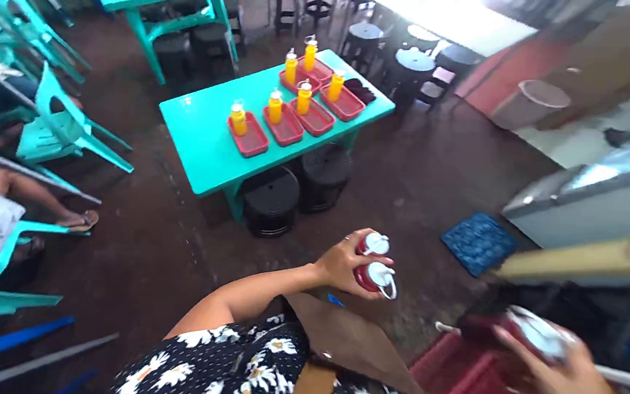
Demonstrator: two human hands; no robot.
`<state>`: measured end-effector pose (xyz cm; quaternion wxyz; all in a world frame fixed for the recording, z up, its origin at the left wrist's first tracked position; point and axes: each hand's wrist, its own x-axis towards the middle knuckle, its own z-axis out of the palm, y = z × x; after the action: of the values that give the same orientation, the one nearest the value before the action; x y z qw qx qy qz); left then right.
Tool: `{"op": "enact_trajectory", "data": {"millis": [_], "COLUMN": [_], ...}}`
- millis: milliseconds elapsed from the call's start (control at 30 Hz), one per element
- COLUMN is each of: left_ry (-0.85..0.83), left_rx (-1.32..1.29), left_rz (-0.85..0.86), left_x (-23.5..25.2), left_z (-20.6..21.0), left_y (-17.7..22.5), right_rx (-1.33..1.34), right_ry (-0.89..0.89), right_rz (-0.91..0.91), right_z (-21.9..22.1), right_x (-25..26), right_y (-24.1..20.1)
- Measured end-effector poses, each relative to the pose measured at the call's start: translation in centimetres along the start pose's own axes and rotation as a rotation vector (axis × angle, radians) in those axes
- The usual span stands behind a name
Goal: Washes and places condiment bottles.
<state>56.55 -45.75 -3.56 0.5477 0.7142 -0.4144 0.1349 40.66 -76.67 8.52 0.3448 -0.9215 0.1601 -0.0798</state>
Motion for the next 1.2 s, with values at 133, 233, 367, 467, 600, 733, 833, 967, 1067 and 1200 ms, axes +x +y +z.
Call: {"op": "enact_trajectory", "data": {"millis": [133,233,367,467,600,733,833,967,1067,1200], "left_ry": [0.200,0.349,0.584,0.765,0.935,1.043,1.096,1.087,1.059,1.086], "left_rx": [0.169,0.292,0.434,0.581,0.732,0.808,0.803,0.805,0.804,0.766], "left_rz": [-0.219,-0.345,-0.493,-0.559,-0.651,-0.739,-0.779,-0.789,-0.779,-0.819], "left_x": [-1.1,-1.8,-2.0,-1.0,1.7,4.6,6.4,7.5,8.1,9.6], "left_z": [-6.3,-9.4,-11.6,-12.4,-13.0,-13.4,-13.7,-14.6,-16.0,-18.3], "left_y": [-3.1,-5.3,-8.1,-10.6,-13.8,-16.2,-17.9,-20.0,-21.3,-23.2], "right_rx": [-0.005,0.041,0.143,0.151,0.054,-0.046,-0.037,0.010,0.039,0.196], "right_ry": [-0.208,-0.319,-0.409,-0.484,-0.647,-0.740,-0.777,-0.786,-0.713,-1.035], "right_rz": [-0.306,-0.391,-0.436,-0.467,-0.448,-0.370,-0.388,-0.486,-0.521,-0.857], "right_z": [11.2,19.8,31.1,38.7,46.2,50.7,53.1,53.9,52.4,46.5], "right_x": [17.3,26.7,37.0,43.4,49.4,51.8,53.0,53.3,52.6,48.7], "right_y": [-9.0,-15.6,-22.5,-26.8,-30.8,-31.4,-30.8,-30.5,-30.7,-30.7]}}
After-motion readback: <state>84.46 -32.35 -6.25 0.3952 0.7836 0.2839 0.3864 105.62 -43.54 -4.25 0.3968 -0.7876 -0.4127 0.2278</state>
